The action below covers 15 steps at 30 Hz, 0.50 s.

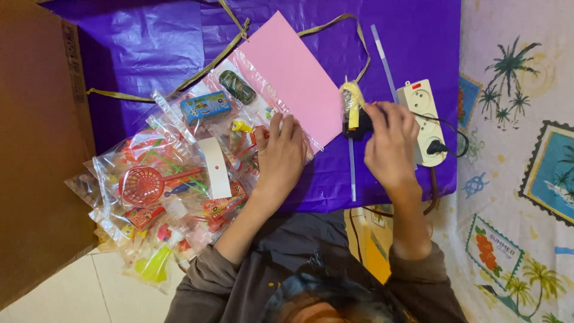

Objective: The person sorts various small plastic toys from a large cardboard box, organizing them onto a purple and pink workspace, and then applies hot glue to the top of a yellow toy using a glue gun.

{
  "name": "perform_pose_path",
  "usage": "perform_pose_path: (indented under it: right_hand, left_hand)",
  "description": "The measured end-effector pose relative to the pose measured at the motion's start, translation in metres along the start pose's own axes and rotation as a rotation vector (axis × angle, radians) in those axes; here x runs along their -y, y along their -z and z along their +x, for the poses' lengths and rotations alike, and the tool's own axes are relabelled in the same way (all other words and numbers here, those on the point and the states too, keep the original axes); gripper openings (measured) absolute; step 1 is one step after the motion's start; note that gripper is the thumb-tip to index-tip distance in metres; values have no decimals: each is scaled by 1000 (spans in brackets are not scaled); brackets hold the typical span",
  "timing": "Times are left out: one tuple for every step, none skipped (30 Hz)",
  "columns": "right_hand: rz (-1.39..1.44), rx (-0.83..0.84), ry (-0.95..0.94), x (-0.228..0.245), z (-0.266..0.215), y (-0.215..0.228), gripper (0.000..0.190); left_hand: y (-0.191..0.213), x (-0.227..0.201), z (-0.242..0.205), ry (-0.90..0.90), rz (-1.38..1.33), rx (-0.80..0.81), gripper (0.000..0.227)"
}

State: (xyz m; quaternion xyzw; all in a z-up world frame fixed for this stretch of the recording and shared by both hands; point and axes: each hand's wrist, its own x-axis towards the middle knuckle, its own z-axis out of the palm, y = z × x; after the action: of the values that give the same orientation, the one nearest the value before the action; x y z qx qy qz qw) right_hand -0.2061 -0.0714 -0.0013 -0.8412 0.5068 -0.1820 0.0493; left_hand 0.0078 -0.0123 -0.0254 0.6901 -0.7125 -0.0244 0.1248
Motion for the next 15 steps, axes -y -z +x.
perform_pose_path:
  right_hand:
    - [-60, 77, 27, -3, 1, -2, 78]
    - [-62, 78, 27, -6, 1, -7, 78]
    - [-77, 86, 19, -9, 1, -11, 77]
    - [-90, 95, 12, -12, 1, -17, 76]
    - [-91, 95, 13, -15, 0, -19, 76]
    - [-70, 69, 32, -17, 1, -21, 75]
    - [-50, 43, 51, -20, 2, -24, 74]
    - [-48, 40, 54, -26, 1, -29, 74]
    - [5, -5, 64, -32, 0, -33, 75]
    - [59, -47, 74, -38, -2, -38, 75]
    - [60, -46, 77, -38, -2, -38, 75]
    - [209, -100, 45, -40, -1, -38, 65]
    - [358, -154, 13, -42, -1, -38, 54]
    - [357, -152, 14, -46, -2, -38, 54]
    - [488, -116, -34, -52, -4, -37, 47]
  left_hand:
    - [1, 0, 1, -3, -4, 9, 32]
    - [2, 0, 1, -3, -6, 8, 32]
    - [3, -1, 1, -3, -10, 15, 32]
    - [4, -1, 1, -3, -12, 23, 32]
    - [5, -1, 2, -2, -13, 23, 32]
    - [7, -1, 3, -1, -27, 25, 32]
    - [9, -1, 4, 1, -41, 27, 31]
    - [11, -1, 4, 2, -38, 24, 31]
    - [12, 0, 5, -3, -29, 18, 31]
    - [14, 0, 4, -6, -21, 15, 30]
    - [12, 1, 4, -4, -21, 14, 30]
    - [10, 1, 3, -2, -19, 15, 30]
    - [8, 1, 3, 0, -18, 15, 30]
    - [7, 2, 3, 2, -19, 15, 30]
    - [5, 2, 2, 2, -30, 9, 31]
